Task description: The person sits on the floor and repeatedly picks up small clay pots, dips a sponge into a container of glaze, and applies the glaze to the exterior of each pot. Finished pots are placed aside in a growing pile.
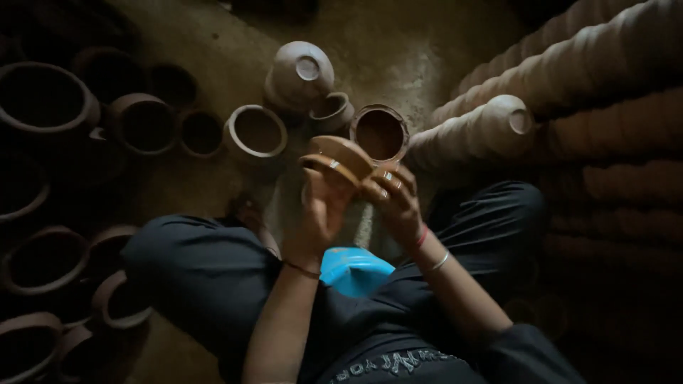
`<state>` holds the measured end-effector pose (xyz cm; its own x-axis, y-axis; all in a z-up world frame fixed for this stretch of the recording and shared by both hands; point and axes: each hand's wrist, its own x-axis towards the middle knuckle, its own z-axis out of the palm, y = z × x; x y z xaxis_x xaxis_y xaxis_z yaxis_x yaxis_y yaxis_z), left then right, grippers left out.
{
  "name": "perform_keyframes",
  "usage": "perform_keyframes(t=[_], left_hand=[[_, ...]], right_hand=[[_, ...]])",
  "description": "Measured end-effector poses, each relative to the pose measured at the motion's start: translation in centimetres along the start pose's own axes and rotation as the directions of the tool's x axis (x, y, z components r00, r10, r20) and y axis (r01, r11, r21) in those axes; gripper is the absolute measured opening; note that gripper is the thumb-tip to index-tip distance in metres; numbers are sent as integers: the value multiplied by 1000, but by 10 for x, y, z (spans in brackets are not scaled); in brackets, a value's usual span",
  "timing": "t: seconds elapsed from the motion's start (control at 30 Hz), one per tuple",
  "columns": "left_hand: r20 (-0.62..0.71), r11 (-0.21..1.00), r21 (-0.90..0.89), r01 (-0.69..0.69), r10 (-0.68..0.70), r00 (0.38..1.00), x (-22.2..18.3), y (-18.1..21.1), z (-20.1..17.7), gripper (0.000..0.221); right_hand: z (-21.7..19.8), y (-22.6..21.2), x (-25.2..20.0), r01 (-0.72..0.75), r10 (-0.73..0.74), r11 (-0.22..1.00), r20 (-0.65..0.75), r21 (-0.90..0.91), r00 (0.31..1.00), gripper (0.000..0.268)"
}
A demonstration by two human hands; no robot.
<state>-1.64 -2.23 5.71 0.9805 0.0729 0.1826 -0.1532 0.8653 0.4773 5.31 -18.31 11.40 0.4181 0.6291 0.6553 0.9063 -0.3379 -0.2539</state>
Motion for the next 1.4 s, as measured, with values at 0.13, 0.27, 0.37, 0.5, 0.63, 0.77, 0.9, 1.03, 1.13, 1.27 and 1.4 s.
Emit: perform_keyframes(t=[0.13,0.27,0.37,0.5,0.63,0.77,0.9,1.03,1.13,1.27,1.4], left_hand=[[68,751,661,17,-83,994,4,-15,2,71],[14,952,307,-19,15,1000,4,6,-4,74],[-62,983,-152,-107,99,993,6,15,-5,77],[22,951,309,1,-8,1000,5,-4,4,80],[83,777,629,-16,-47,995,9,-9,3,84],[-101,980,-143,-137,124,987,9,13,-5,87],[-59,993,55,-102,105,993,-4,3,5,91],[58,754,656,-35,-3,998,-3,-16,10,95],[14,862,505,-46,45,999,-1,-4,3,98],[-108,994,-39,-104,99,989,-4,11,-1,102],[18,860,508,54,-74,997,-6,-8,5,106]], right_hand=[[-6,31,38,3,-10,999,173,39,985,38],[0,18,29,-10,12,1000,97,-18,995,40],[-2,-6,8,5,-5,1000,41,-9,999,33],[-4,6,16,-14,14,1000,67,4,998,39],[-1,19,14,-77,79,997,112,-18,991,44],[6,3,-9,9,-5,997,49,-81,999,39],[-5,-4,1,-5,5,1000,16,11,1000,36],[-8,18,29,-80,71,993,97,88,993,37],[-4,14,20,-86,81,995,107,43,991,39],[-6,-11,-10,-80,77,996,93,34,993,39],[-2,7,-5,-134,133,984,22,113,991,33]])
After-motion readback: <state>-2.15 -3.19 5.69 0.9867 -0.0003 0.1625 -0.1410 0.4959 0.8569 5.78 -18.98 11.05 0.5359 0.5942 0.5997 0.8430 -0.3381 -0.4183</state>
